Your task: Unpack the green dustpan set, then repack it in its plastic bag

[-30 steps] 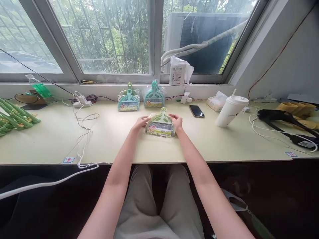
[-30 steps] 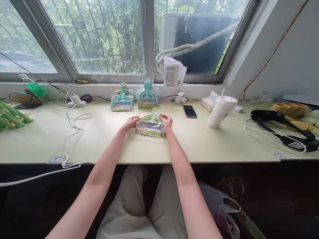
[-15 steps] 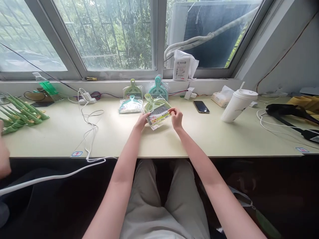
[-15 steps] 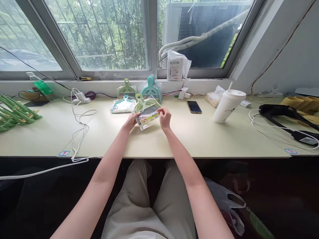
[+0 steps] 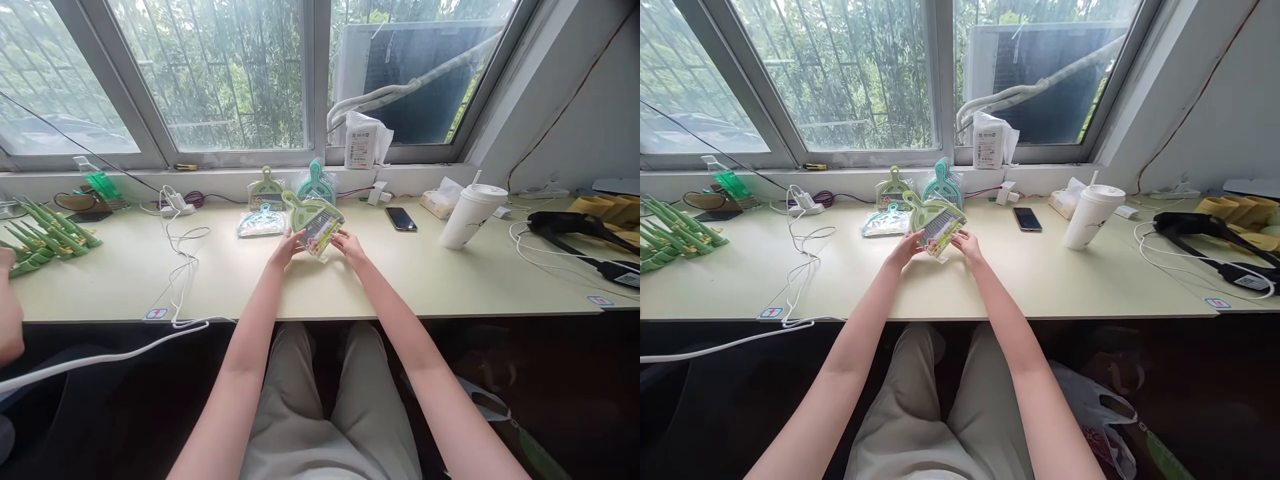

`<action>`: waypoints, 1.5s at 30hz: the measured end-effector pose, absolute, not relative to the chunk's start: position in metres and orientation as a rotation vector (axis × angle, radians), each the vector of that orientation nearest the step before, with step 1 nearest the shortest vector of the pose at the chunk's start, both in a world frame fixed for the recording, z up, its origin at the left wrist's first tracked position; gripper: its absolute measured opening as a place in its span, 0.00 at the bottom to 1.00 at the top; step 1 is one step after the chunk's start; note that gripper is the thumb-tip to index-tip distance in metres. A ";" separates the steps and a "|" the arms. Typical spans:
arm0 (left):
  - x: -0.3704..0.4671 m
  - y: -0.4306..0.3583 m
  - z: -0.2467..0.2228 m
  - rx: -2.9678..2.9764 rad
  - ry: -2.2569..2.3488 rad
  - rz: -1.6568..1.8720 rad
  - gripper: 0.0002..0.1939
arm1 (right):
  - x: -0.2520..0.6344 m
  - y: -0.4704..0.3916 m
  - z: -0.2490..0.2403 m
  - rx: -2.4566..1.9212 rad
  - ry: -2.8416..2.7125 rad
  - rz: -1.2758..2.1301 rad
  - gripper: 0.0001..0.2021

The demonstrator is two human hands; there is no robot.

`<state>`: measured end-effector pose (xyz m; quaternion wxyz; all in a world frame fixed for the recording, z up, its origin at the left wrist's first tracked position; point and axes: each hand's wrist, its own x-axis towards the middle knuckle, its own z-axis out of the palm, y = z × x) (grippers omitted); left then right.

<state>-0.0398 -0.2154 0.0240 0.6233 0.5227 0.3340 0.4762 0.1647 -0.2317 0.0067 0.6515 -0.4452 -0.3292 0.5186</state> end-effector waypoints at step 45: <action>-0.036 -0.202 0.019 1.295 1.082 1.136 0.32 | 0.170 -0.233 0.013 -1.297 -0.947 1.096 0.07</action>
